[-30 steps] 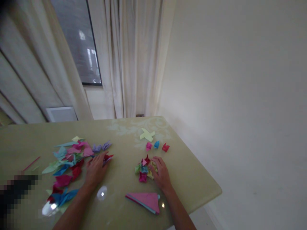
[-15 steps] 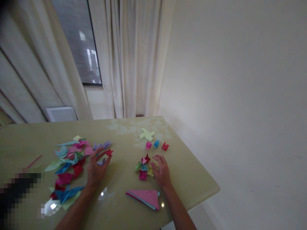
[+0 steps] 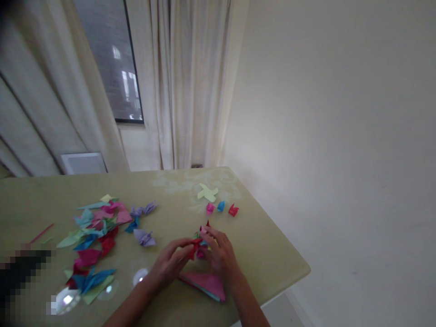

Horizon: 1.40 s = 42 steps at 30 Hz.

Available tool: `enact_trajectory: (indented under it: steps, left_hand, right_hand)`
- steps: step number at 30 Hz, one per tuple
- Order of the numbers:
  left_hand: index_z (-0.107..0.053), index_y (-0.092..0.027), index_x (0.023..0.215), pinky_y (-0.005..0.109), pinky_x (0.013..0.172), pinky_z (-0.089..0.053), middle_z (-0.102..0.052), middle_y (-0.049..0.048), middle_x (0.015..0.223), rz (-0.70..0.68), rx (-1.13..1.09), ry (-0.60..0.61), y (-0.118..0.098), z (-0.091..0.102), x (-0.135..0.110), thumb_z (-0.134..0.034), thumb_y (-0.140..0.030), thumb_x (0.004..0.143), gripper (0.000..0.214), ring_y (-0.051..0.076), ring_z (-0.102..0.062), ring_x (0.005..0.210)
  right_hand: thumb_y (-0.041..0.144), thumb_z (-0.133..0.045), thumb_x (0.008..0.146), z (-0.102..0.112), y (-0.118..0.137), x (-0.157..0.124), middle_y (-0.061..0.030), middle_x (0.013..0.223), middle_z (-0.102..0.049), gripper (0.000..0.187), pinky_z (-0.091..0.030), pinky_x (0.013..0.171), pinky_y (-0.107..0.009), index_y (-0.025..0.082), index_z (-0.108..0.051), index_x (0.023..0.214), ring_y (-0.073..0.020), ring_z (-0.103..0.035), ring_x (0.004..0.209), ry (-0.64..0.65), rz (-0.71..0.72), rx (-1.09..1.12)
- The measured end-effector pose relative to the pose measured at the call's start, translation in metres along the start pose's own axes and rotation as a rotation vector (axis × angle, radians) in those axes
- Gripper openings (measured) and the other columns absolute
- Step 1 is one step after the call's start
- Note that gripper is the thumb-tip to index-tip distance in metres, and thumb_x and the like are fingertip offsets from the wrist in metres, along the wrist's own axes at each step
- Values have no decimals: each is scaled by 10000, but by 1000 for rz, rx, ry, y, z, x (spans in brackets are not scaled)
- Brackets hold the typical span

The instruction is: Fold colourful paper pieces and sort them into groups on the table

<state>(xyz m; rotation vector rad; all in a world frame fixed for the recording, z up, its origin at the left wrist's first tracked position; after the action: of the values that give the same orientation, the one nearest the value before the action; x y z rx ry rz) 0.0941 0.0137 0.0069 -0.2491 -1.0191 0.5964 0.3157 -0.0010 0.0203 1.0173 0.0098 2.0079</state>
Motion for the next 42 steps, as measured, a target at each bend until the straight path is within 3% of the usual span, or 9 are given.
enact_trajectory:
  steps: [5,10,14,19,24,29,33,37,42]
  left_hand:
    - [-693,-292,1325,349,932,-633,-763,52,1237,222,-182,185,-9,-13,-3,-529,-332,1054,320,214,-743,1059]
    - [-615,-310,1413,330,985,-615,-696,69,1369,24,-172,150,-5,-19,-6,-464,-236,1084,370,191,-709,1179]
    - [-470,-307,1538,353,1035,-581,-645,97,1450,-26,33,36,8,-6,1,-524,-257,1065,478,221,-657,1285]
    - [-624,-214,1382,498,1014,-488,-690,151,1322,435,688,-110,37,44,6,-504,-301,1042,371,330,-643,1183]
    - [-703,-116,1224,443,925,-486,-717,168,1146,636,896,218,68,59,-7,-442,-179,1021,337,328,-640,1074]
    - [-717,-177,1081,367,911,-513,-743,96,1031,418,613,132,81,44,-10,-441,-152,1036,281,254,-673,976]
    - [-677,-168,1198,360,952,-506,-754,94,1096,16,456,3,47,34,-1,-439,-188,1079,267,230,-671,1017]
    - [-672,-158,1246,367,1019,-473,-766,101,1172,-322,355,1,4,27,5,-425,-155,1091,292,216,-662,1109]
    - [-664,-126,1247,379,1012,-503,-743,134,1135,-401,265,-37,-12,23,1,-466,-104,1066,269,217,-653,1121]
  right_hand:
    - [292,-555,1077,2,16,0,-75,1097,-790,296,-587,854,-391,308,-713,1326,-239,-734,962,72,31,22]
    - [265,-539,1080,5,11,-6,-72,1040,-806,328,-568,796,-393,304,-707,1359,-244,-737,895,108,56,3]
    - [313,-590,1050,16,-15,-20,-97,969,-789,246,-572,797,-405,271,-797,1176,-254,-722,874,-171,-149,-59]
    - [518,-602,989,22,-54,-41,-107,881,-757,380,-578,723,-369,194,-796,946,-238,-692,762,-375,-557,-36]
    - [618,-621,899,14,-70,-42,-130,884,-774,494,-587,722,-366,156,-793,931,-256,-718,763,-292,-748,69]
    - [591,-615,929,17,-67,-39,-131,907,-766,466,-587,736,-373,160,-786,976,-249,-706,762,-342,-682,24]
    - [423,-592,1020,19,-39,-35,-99,910,-733,289,-581,778,-362,193,-758,966,-232,-689,821,-365,-462,-3]
    - [270,-608,1035,2,10,-16,-97,1089,-720,204,-592,895,-362,245,-723,1201,-231,-688,1014,-112,-162,81]
    - [247,-645,1017,-24,51,17,-101,1175,-704,342,-581,931,-389,272,-664,1358,-237,-675,1063,40,10,65]
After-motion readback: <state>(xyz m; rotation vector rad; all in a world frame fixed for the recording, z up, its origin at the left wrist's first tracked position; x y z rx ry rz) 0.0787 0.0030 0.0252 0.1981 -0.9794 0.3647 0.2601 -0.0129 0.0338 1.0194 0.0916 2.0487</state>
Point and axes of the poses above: each hand's wrist, its own x-axis towards the middle knuckle, its own z-axis out of the back of the hand, y = z × x, the point moved 3 cm from there along x, towards the middle knuckle
